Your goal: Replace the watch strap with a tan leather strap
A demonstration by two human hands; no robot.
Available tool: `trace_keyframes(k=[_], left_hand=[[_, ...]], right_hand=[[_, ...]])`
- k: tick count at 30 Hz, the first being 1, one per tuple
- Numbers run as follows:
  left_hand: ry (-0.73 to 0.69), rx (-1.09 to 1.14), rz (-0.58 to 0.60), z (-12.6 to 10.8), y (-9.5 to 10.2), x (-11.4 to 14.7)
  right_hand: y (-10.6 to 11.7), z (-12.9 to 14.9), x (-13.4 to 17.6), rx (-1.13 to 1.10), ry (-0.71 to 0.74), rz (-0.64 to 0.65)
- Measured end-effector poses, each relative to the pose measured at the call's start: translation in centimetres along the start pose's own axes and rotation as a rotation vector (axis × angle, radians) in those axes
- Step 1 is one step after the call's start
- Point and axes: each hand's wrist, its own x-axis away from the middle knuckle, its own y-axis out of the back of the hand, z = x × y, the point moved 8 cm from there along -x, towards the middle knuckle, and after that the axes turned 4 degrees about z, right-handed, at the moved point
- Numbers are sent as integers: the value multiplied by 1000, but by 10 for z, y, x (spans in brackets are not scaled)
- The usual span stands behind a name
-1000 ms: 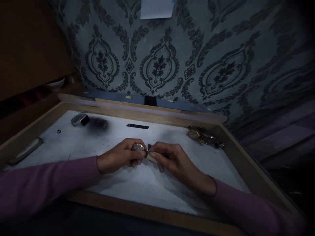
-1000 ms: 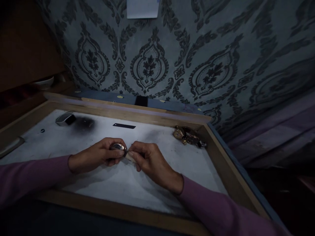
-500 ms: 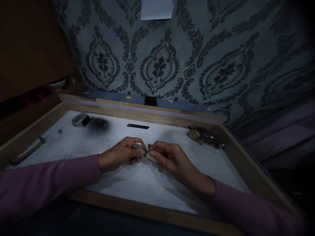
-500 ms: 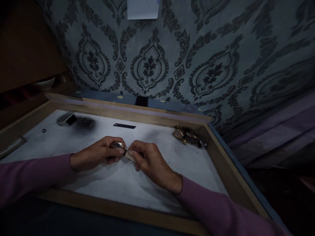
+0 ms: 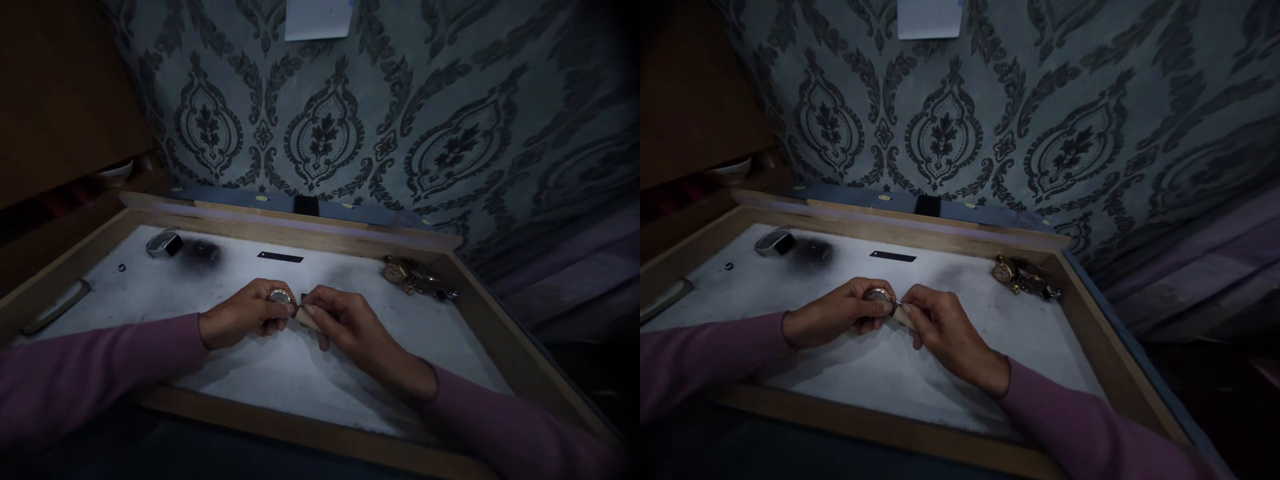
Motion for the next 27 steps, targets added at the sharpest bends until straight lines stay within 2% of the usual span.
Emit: trace_keyframes(k=[27], left_hand=[[5,-13,9,-1,-1,0]], right_hand=[[-2,-2,-1,-94,-5,-23]])
